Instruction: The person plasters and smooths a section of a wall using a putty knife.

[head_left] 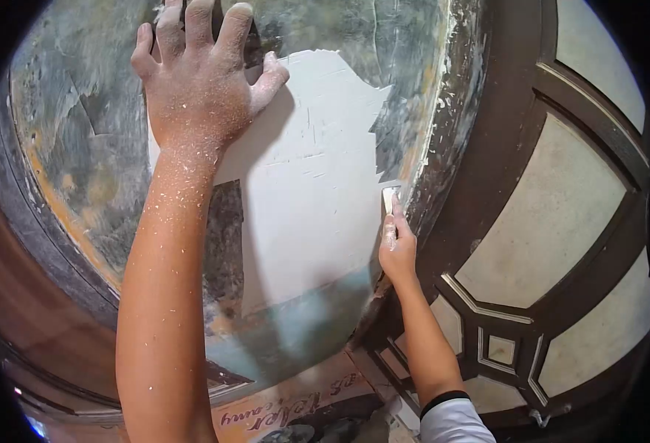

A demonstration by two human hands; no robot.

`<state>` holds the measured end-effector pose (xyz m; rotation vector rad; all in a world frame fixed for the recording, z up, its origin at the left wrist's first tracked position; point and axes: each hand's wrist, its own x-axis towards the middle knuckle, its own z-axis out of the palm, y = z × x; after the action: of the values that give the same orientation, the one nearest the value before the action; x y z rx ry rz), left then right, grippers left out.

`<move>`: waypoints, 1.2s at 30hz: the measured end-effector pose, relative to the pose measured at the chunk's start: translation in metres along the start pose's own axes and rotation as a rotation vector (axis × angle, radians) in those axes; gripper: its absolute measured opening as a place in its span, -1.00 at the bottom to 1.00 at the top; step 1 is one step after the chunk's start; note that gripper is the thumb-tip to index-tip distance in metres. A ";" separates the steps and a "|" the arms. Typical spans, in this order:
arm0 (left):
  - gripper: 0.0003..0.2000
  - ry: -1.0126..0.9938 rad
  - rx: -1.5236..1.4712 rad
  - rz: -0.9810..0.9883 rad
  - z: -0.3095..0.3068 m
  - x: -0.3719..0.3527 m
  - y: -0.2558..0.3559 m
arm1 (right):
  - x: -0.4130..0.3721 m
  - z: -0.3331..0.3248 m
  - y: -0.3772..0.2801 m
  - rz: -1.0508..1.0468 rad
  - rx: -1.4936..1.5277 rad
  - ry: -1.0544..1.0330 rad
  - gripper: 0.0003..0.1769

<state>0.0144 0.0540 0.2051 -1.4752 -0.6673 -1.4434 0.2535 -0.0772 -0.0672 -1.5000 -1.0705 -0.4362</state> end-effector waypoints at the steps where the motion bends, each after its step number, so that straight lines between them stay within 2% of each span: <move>1: -0.42 -0.003 -0.001 -0.004 0.000 0.001 0.000 | 0.000 0.001 0.002 0.126 -0.028 -0.089 -0.46; 2: -0.42 -0.007 -0.003 -0.009 0.000 0.001 0.001 | -0.001 0.001 0.001 0.126 -0.023 -0.092 -0.46; 4: -0.42 -0.035 0.027 -0.010 -0.002 0.002 0.003 | 0.001 -0.006 -0.028 0.480 0.189 -0.260 -0.42; 5: -0.42 -0.017 -0.009 -0.019 -0.003 0.002 0.004 | 0.000 -0.001 -0.020 0.479 0.191 -0.259 -0.42; 7: -0.42 -0.026 0.005 -0.008 -0.001 0.001 0.002 | -0.004 0.010 -0.008 0.299 0.147 -0.239 -0.41; 8: -0.42 -0.023 0.005 -0.010 -0.002 0.001 0.000 | -0.005 0.010 -0.004 0.296 0.147 -0.237 -0.41; 11: -0.42 -0.052 0.025 0.009 -0.002 0.001 -0.002 | 0.001 0.004 -0.036 0.376 0.287 -0.195 -0.43; 13: -0.42 -0.005 -0.003 -0.004 0.000 0.000 0.001 | 0.007 0.003 -0.046 0.642 0.362 -0.169 -0.44; 18: -0.41 -0.048 0.026 -0.023 -0.004 0.002 0.002 | 0.009 0.002 -0.063 0.660 0.377 -0.209 -0.35; 20: -0.40 0.001 -0.057 -0.037 -0.005 0.002 0.006 | 0.009 0.007 -0.063 0.700 0.387 -0.155 -0.41; 21: -0.40 -0.009 -0.004 -0.023 -0.004 0.002 0.003 | 0.012 0.002 -0.071 0.719 0.324 -0.258 -0.49; 22: -0.40 -0.007 -0.007 -0.022 -0.003 0.002 0.004 | 0.012 0.004 -0.076 0.720 0.323 -0.254 -0.49; 24: -0.40 -0.006 -0.049 -0.044 -0.005 0.002 0.006 | 0.010 0.011 -0.084 0.758 0.449 -0.151 -0.55; 28: -0.40 0.014 -0.041 -0.022 -0.001 0.002 -0.001 | -0.011 0.017 -0.040 0.635 0.471 -0.174 -0.49; 30: -0.41 -0.026 -0.112 -0.042 -0.002 0.002 -0.001 | -0.026 0.020 0.003 0.259 0.073 -0.132 -0.39; 31: -0.39 -0.046 -0.101 -0.052 -0.004 0.003 0.000 | -0.022 0.005 -0.016 0.184 0.140 -0.140 -0.34; 32: -0.39 -0.043 -0.102 -0.053 -0.001 0.002 -0.001 | -0.018 -0.006 -0.021 0.182 0.139 -0.138 -0.34; 34: -0.43 -0.029 -0.074 -0.025 0.004 -0.003 -0.005 | -0.012 -0.027 -0.024 0.363 0.031 -0.274 -0.36; 36: -0.44 -0.031 -0.082 -0.024 0.006 -0.003 -0.007 | -0.010 -0.042 -0.019 0.349 0.056 -0.258 -0.36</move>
<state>0.0109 0.0628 0.2043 -1.5605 -0.6535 -1.4845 0.2459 -0.1219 -0.0538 -1.6834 -0.9808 0.0329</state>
